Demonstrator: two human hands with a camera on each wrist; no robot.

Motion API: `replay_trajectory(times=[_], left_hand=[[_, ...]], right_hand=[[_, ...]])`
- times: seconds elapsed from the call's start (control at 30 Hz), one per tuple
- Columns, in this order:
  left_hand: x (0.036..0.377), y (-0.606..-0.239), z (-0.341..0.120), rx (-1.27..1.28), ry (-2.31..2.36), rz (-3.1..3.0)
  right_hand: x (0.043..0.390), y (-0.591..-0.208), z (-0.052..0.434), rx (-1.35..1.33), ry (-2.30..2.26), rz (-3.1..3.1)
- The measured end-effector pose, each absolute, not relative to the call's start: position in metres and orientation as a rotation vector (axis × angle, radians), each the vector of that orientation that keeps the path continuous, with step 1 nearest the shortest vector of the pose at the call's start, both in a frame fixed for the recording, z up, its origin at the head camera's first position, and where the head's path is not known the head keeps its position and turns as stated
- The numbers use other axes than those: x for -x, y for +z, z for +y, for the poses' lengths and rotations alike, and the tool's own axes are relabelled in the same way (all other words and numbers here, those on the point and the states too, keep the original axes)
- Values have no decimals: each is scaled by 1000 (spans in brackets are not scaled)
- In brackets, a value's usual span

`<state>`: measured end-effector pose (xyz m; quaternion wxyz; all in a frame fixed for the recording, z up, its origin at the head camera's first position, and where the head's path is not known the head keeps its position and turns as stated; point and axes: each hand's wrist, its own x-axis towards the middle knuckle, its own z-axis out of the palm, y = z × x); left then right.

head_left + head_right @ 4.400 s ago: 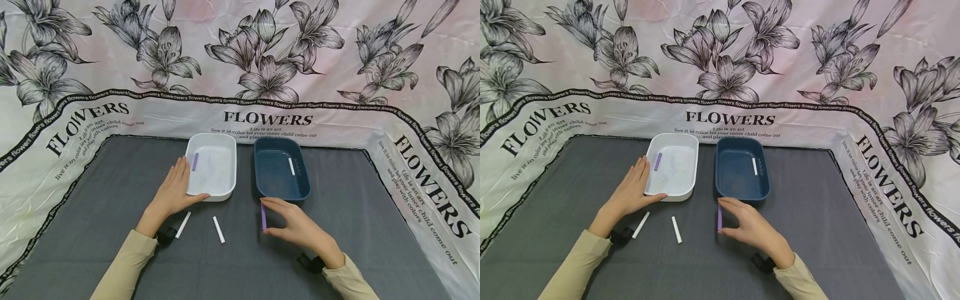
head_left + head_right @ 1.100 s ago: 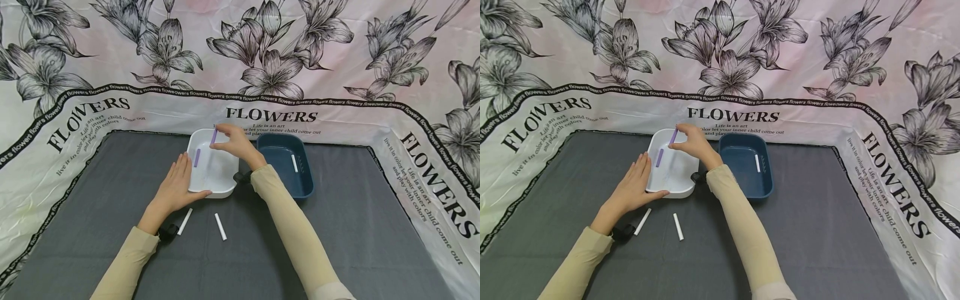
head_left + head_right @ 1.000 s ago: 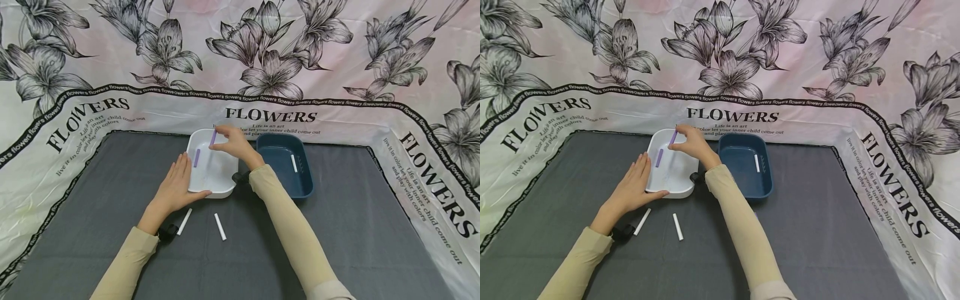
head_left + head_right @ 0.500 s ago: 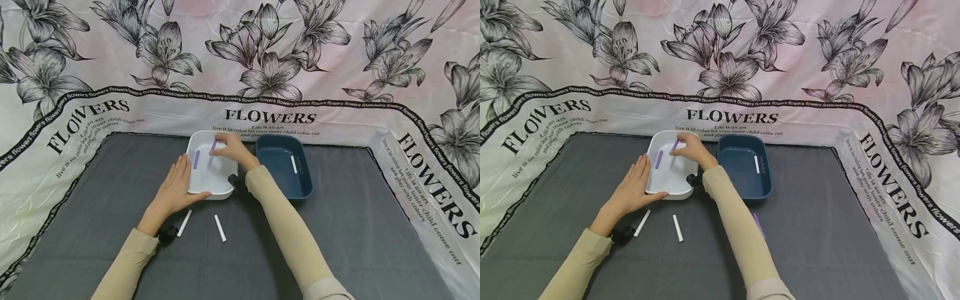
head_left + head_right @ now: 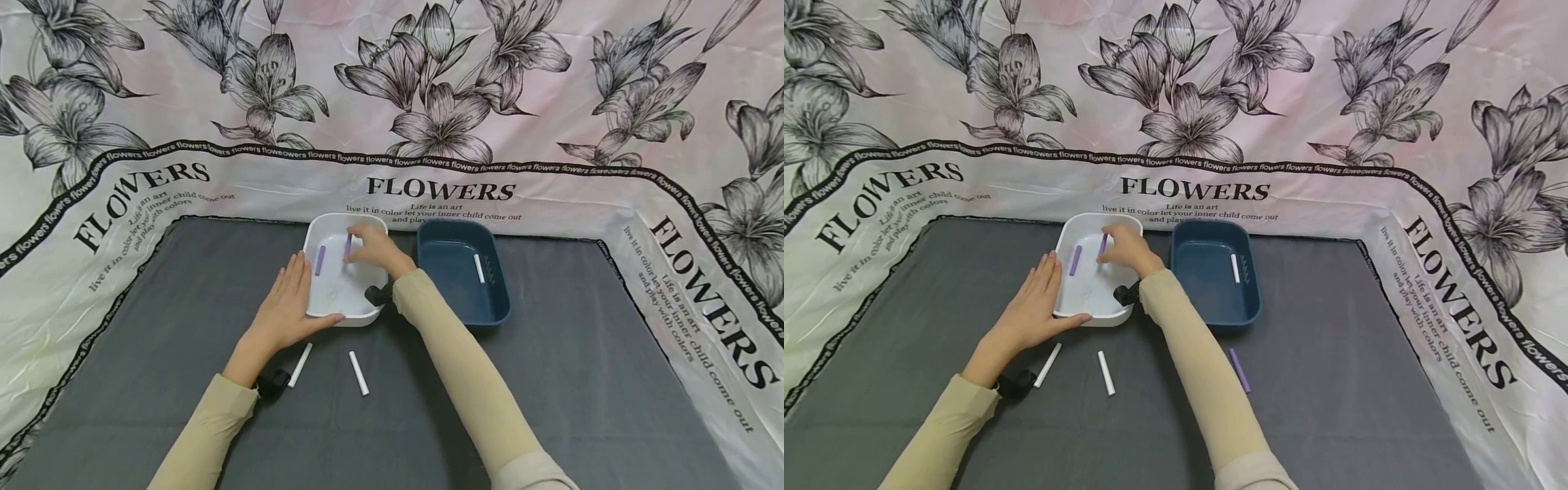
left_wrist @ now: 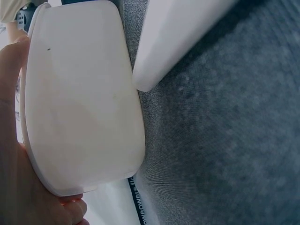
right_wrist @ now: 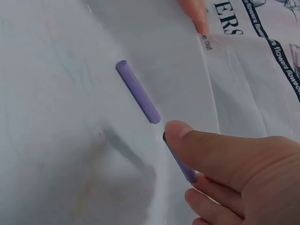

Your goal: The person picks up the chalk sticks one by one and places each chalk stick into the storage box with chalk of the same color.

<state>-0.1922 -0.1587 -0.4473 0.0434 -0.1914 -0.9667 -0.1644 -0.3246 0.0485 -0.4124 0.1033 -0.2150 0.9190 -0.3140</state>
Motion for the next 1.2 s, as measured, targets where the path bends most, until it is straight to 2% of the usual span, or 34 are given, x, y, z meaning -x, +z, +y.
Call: replay_trajectory(times=[0.3,0.63,1.2], left_hand=[[191,-448,-158,589,-507,-2959],[191,-446,-157,592,-503,-2965],[191,-445,-159,594,-506,-2955]], right_hand=[[329,-424,39,577,-669,2875],[324,-426,36,655,-363,2908],[321,-428,34,724,-305,2956]])
